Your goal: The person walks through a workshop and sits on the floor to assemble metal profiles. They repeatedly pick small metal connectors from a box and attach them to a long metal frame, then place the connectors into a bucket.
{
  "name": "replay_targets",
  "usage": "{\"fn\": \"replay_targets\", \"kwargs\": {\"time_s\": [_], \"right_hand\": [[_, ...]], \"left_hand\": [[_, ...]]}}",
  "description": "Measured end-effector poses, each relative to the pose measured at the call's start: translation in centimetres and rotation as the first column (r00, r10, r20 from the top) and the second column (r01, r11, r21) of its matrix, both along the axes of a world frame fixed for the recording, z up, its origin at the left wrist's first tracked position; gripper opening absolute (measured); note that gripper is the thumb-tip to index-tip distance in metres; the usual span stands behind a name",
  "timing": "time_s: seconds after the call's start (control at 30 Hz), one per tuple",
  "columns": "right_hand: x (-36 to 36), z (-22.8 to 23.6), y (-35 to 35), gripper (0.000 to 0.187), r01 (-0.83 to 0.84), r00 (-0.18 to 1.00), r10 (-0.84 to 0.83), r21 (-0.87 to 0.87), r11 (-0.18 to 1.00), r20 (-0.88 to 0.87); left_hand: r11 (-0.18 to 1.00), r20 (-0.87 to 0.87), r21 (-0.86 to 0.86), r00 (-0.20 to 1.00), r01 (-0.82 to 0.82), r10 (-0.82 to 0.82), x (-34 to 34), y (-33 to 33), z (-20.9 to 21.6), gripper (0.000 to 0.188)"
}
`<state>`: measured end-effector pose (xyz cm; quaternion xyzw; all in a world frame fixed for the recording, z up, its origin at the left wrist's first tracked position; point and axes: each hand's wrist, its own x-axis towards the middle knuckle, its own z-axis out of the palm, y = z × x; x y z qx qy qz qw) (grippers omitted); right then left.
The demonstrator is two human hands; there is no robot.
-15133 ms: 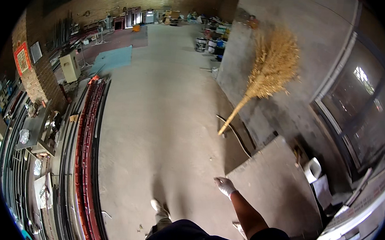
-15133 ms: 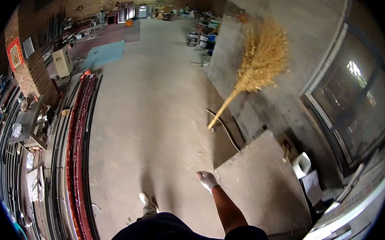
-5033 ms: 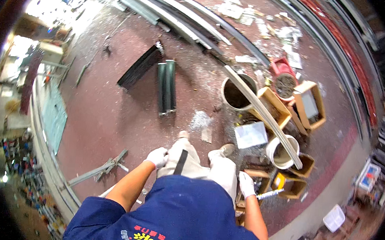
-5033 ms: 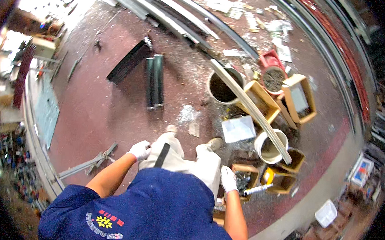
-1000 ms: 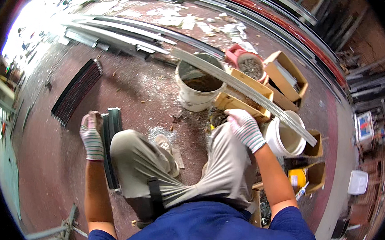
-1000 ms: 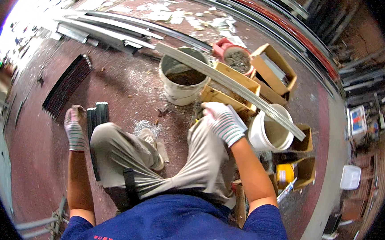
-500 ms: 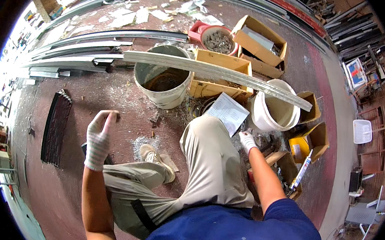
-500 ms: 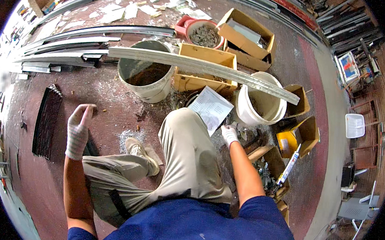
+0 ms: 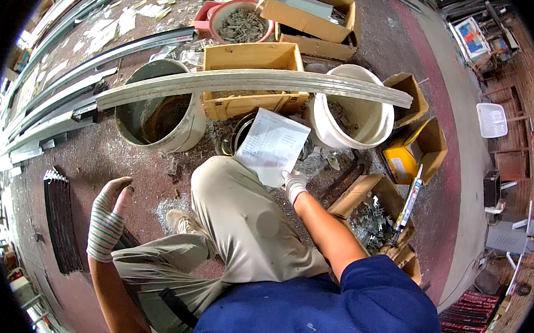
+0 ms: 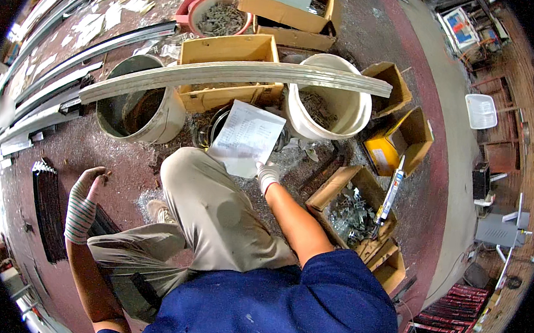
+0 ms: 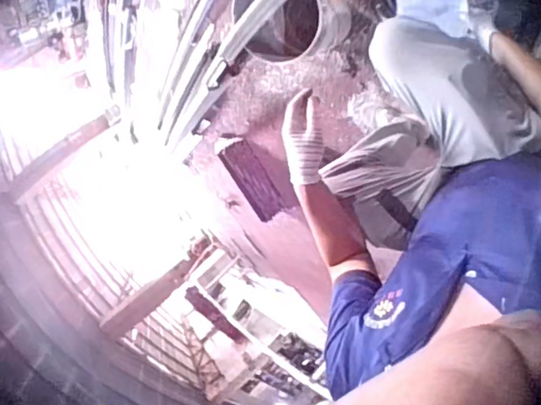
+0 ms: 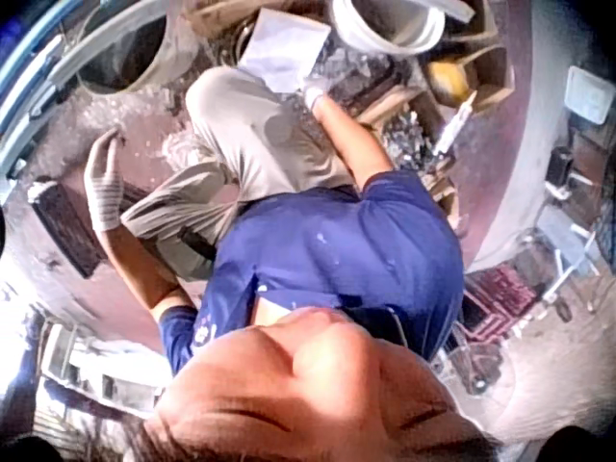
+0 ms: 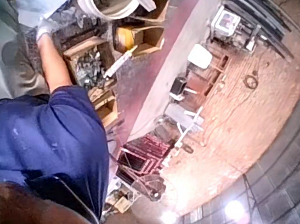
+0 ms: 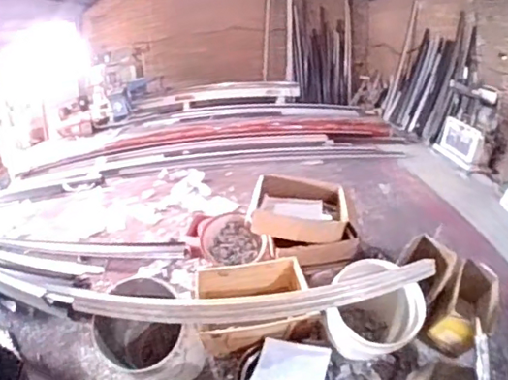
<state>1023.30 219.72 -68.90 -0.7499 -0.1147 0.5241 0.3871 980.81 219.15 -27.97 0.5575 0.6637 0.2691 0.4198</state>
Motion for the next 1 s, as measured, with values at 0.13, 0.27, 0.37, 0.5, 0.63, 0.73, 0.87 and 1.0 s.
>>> {"fn": "replay_targets", "kwargs": {"time_s": [0.13,0.27,0.37,0.5,0.63,0.73,0.87,1.0], "right_hand": [[1.1,1.0,-5.2,0.027,-0.195,0.905,0.188,-0.021,0.981,0.382],[2.6,4.8,-13.3,0.037,0.095,0.982,-0.094,0.000,0.995,0.161],[5.6,3.9,-17.0,0.038,0.174,0.949,-0.148,-0.074,0.982,0.277],[7.8,4.1,-16.3,0.046,0.350,0.911,-0.345,0.021,0.937,0.225],[9.5,1.6,-15.6,0.054,0.261,0.877,-0.180,-0.129,0.957,0.446],[10.1,-1.7,-19.9,0.056,0.154,0.962,-0.073,-0.301,0.941,0.263],[8.6,6.1,-20.4,0.042,-0.090,0.930,0.159,-0.214,0.973,0.332],[14.9,14.6,-20.7,0.043,-0.319,0.525,0.013,0.183,0.930,0.851]], "left_hand": [[0.997,0.050,-0.042,0.997,0.062,-0.060,1.6,0.0,-1.0,0.036],[0.983,0.032,-0.120,0.991,0.137,-0.134,4.3,-0.1,-0.6,0.040],[0.973,0.017,-0.135,0.982,0.188,-0.187,5.1,0.5,-1.6,0.038],[0.974,-0.029,-0.154,0.985,0.165,-0.171,2.7,0.9,-4.3,0.036],[0.970,-0.021,-0.192,0.987,0.152,-0.159,2.1,2.1,-5.6,0.036],[0.960,-0.004,-0.215,0.983,0.180,-0.185,5.2,4.1,-6.2,0.039],[0.967,-0.111,-0.223,0.983,0.119,-0.147,5.1,3.0,-5.1,0.043],[0.952,-0.171,-0.218,0.952,0.213,-0.252,4.1,3.6,-5.9,0.043]]}}
